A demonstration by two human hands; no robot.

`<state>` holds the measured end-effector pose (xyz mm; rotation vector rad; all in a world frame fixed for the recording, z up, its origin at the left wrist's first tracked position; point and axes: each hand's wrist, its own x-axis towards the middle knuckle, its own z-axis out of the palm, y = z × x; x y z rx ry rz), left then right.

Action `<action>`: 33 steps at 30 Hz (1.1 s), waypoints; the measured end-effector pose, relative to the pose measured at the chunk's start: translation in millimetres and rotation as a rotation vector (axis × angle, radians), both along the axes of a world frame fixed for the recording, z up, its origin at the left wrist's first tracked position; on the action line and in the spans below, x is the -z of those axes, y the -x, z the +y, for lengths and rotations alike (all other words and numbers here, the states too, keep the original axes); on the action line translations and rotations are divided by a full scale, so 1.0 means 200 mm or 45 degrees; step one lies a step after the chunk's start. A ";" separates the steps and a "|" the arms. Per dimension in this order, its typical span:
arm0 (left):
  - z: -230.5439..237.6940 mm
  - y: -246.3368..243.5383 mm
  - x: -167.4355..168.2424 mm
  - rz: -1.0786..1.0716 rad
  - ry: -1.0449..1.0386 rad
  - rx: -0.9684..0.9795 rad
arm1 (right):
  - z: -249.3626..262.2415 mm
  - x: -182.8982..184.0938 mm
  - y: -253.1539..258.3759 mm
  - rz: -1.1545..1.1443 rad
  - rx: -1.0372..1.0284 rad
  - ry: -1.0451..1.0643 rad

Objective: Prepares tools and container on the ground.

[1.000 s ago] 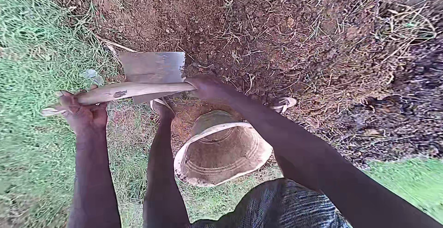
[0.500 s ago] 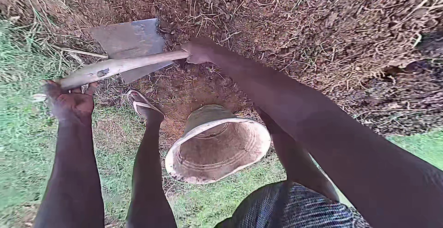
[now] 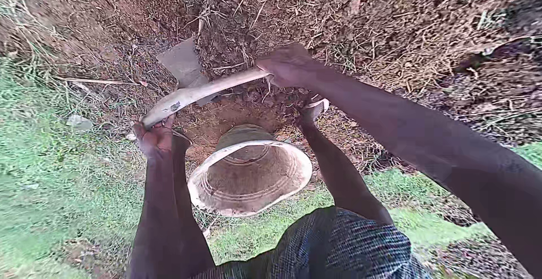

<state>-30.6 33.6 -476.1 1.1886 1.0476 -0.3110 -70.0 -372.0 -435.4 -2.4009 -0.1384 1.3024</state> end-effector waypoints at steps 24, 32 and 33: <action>-0.60 0.27 0.17 0.268 0.495 0.077 | -0.53 -0.42 0.39 0.314 0.183 0.426; -0.57 -0.06 0.03 0.234 0.357 0.158 | -0.35 -0.58 0.32 0.285 0.279 0.430; -0.53 -0.10 0.00 0.208 0.349 0.182 | -0.30 -0.61 0.34 0.264 0.283 0.441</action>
